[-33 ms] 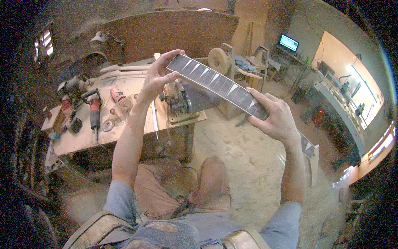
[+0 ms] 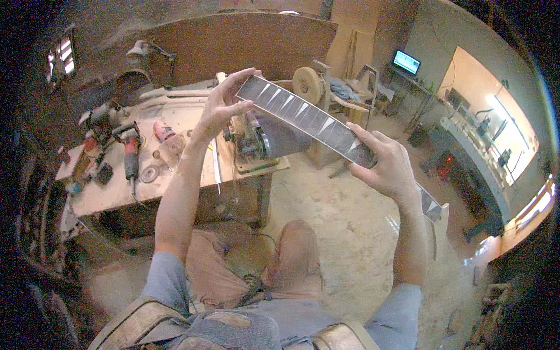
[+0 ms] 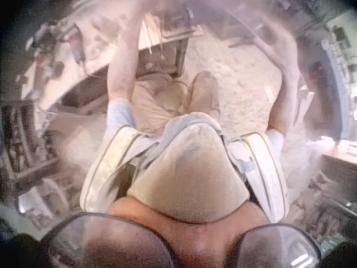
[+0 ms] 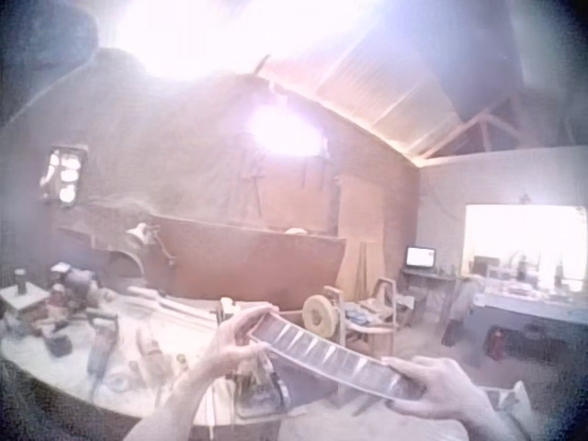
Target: The person sands the back of a wooden guitar neck using a belt sander, frequently turning the neck over to check the surface and using calipers to measure dimensions.
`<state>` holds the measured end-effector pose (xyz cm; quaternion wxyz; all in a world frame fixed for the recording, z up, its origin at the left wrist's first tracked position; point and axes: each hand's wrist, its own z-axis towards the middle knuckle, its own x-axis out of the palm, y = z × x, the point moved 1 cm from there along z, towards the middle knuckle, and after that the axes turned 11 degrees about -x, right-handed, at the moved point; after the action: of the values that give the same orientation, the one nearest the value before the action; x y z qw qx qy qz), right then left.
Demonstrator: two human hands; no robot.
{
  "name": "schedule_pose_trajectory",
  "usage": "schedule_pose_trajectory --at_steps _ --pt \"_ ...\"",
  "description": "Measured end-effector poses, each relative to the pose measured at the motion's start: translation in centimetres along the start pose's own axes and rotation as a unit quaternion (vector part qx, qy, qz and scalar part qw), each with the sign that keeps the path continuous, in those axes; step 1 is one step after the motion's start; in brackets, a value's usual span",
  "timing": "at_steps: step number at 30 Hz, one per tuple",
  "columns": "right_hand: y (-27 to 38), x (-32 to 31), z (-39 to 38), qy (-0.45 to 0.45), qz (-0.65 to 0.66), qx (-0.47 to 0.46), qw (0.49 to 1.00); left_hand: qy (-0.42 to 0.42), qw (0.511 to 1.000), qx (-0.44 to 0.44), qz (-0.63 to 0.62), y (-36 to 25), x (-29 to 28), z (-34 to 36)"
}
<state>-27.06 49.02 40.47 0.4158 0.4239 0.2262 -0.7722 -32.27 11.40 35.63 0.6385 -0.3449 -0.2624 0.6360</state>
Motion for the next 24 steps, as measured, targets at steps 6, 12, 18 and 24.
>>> schedule_pose_trajectory --at_steps 6,12,18,24 --pt "-1.4 2.7 1.8 0.005 -0.198 -0.036 0.979 -0.037 0.988 -0.028 0.150 2.9 -1.5 2.8" --pt "-2.1 4.6 3.3 0.013 -0.308 -0.058 0.950 -0.085 0.983 -0.011 0.161 6.5 -1.9 5.4" --pt "-2.6 5.0 3.8 0.024 -0.333 -0.081 0.939 -0.087 0.978 -0.019 0.188 7.0 -2.3 6.8" --pt "-3.1 5.4 4.8 0.029 -0.316 -0.103 0.943 -0.067 0.981 -0.046 0.179 7.9 -3.9 7.9"
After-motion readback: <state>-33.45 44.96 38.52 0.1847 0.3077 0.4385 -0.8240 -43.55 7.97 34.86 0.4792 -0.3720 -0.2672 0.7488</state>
